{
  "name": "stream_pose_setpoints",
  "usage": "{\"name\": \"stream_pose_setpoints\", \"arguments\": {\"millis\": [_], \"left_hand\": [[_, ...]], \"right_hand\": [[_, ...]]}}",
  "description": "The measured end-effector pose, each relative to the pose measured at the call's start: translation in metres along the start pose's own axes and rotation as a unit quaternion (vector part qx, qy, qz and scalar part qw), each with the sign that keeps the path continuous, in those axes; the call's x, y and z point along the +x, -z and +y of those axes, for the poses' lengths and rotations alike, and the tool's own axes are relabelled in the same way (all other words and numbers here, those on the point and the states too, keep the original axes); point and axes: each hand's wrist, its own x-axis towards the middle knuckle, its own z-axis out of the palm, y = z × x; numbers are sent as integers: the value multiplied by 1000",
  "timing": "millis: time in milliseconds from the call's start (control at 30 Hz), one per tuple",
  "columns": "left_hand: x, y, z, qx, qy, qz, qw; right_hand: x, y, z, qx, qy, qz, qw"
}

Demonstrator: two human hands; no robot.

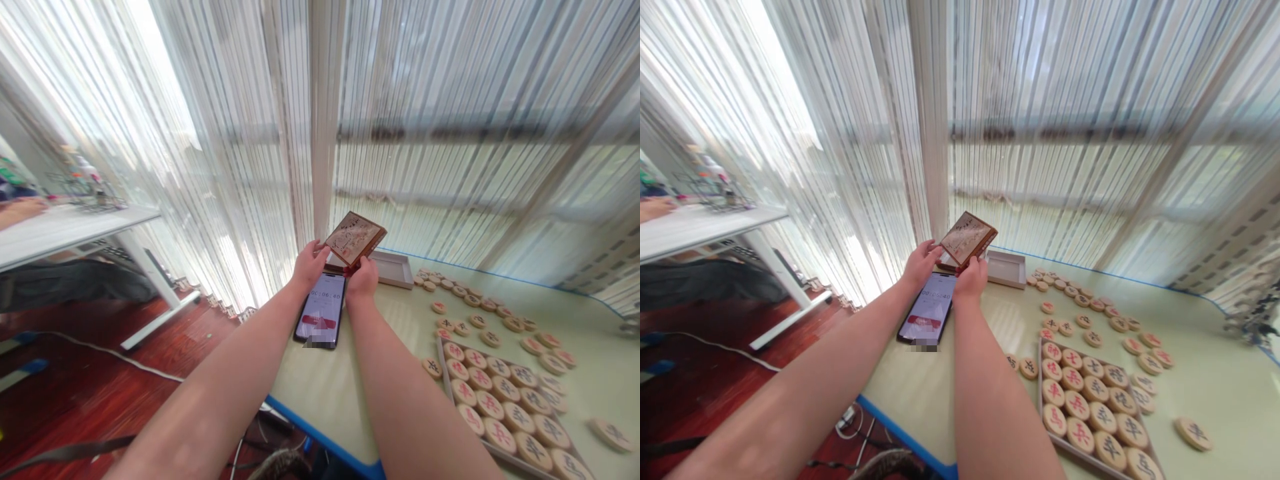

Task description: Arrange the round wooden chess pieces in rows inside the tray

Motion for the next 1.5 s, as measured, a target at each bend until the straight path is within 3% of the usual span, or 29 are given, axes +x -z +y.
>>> {"name": "stream_pose_setpoints", "arguments": {"millis": [133,267,333,400,500,667,800,933,1500], "left_hand": [[2,5,-2,-23,2,11,1000],[-1,8,3,-28,4,22,999],[-3,7,9,-94,35,29,995],[-6,6,16,-204,103,-18,973],[-9,4,26,-263,137,-75,952],[-7,5,30,-316,198,-52,926],[-5,6,29,-334,249,-82,905],[-6,4,31,-342,256,-106,898],[-5,2,30,-236,231,-96,939]], "right_hand": [[3,1,-2,31,-50,-19,998],[3,-1,2,47,-45,-66,996],[2,-2,3,56,-41,-87,994],[0,-3,4,47,-33,-102,993],[-4,-3,3,5,-2,-112,994],[-8,-2,2,-79,61,-104,990],[-10,-1,-1,-97,59,-106,988],[-11,2,-2,-129,73,-118,982],[-12,3,0,-213,128,-117,961]]}}
